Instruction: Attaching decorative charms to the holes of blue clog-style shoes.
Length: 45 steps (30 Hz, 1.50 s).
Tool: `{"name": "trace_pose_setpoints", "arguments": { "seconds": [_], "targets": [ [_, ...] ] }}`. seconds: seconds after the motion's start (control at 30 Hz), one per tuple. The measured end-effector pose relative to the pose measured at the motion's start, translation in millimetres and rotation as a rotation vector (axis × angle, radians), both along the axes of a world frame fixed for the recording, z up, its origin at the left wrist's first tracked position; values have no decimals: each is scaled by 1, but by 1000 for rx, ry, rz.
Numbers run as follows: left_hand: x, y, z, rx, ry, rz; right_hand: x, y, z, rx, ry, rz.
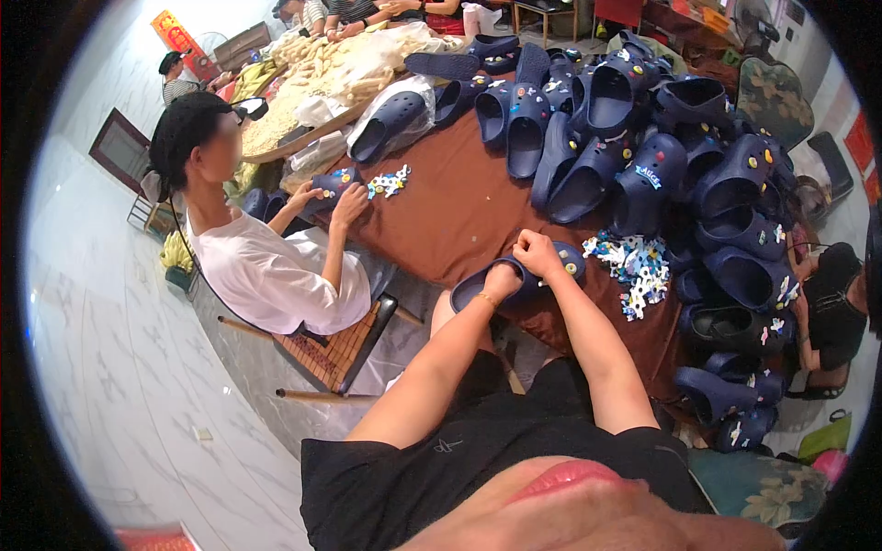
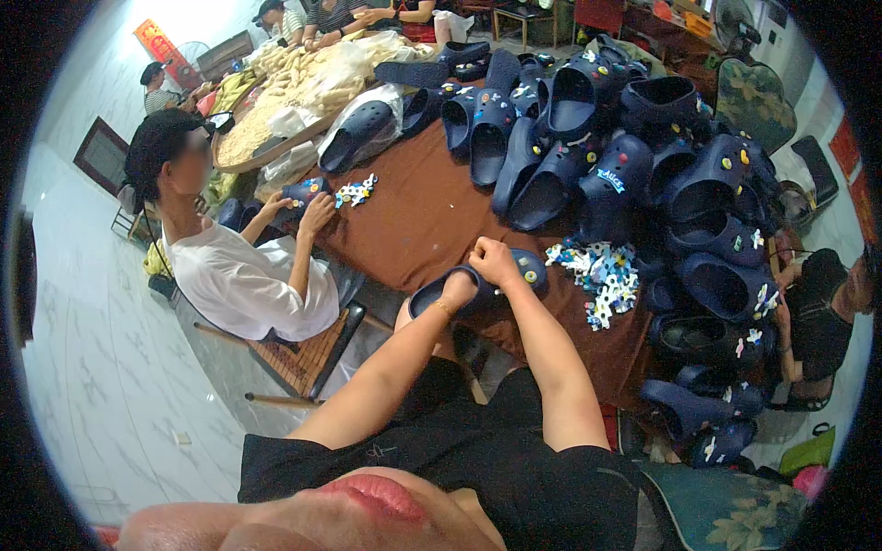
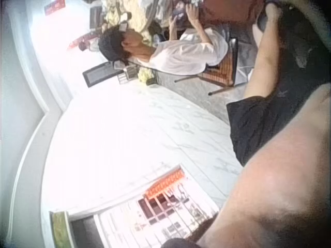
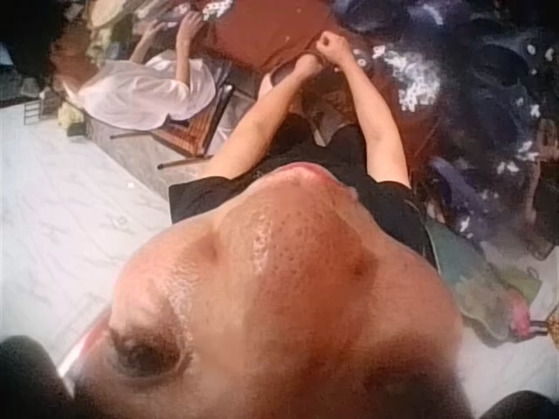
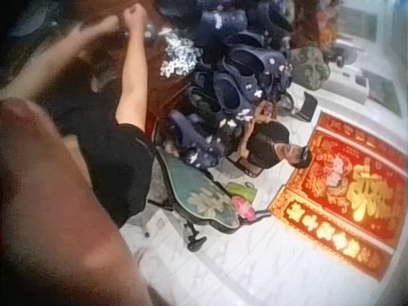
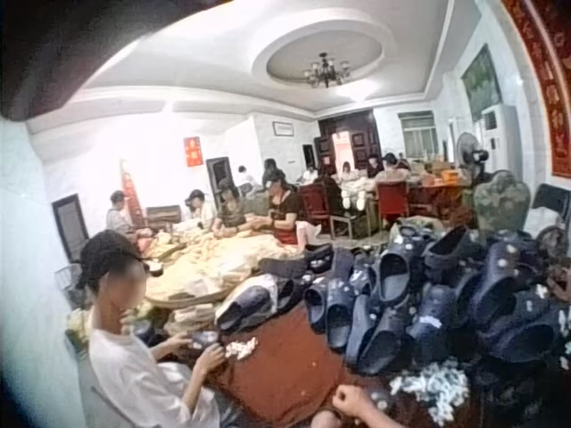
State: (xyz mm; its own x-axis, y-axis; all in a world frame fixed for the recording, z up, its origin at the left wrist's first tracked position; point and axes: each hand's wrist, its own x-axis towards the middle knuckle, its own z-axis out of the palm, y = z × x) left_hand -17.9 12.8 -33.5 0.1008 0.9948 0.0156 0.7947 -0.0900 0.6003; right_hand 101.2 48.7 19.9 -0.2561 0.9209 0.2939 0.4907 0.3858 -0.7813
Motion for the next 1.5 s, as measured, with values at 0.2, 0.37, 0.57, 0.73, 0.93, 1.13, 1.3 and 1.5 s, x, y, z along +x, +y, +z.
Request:
{"name": "trace_pose_setpoints", "arguments": {
  "seconds": [0.2, 0.37, 0.57, 0.73, 0.93, 1.13, 1.3, 1.5],
  "targets": [
    [6, -3, -4, -74, -33, 25, 3, -4, -7, 67, 44, -43],
    [0, -3, -17, -9, -24, 35, 8, -10, 0, 32, 129, -96],
    [-1, 4, -17, -19, 30, -10, 4, -2, 3, 39, -51, 17],
    [5, 5, -12, -13, 45, -20, 29, 11, -7, 345, -104, -175],
    [-3, 7, -21, 46, 97, -29, 110, 16, -16, 293, -476, -677],
    [-4, 12, -22, 38, 84, -15, 112, 19, -14, 496, -265, -502],
    [2, 13, -9, 29, 125, -120, 59, 11, -32, 529, -339, -65],
    [-3, 5, -14, 70, 64, -26, 40, -6, -10, 430, -278, -192]
  ]
}}
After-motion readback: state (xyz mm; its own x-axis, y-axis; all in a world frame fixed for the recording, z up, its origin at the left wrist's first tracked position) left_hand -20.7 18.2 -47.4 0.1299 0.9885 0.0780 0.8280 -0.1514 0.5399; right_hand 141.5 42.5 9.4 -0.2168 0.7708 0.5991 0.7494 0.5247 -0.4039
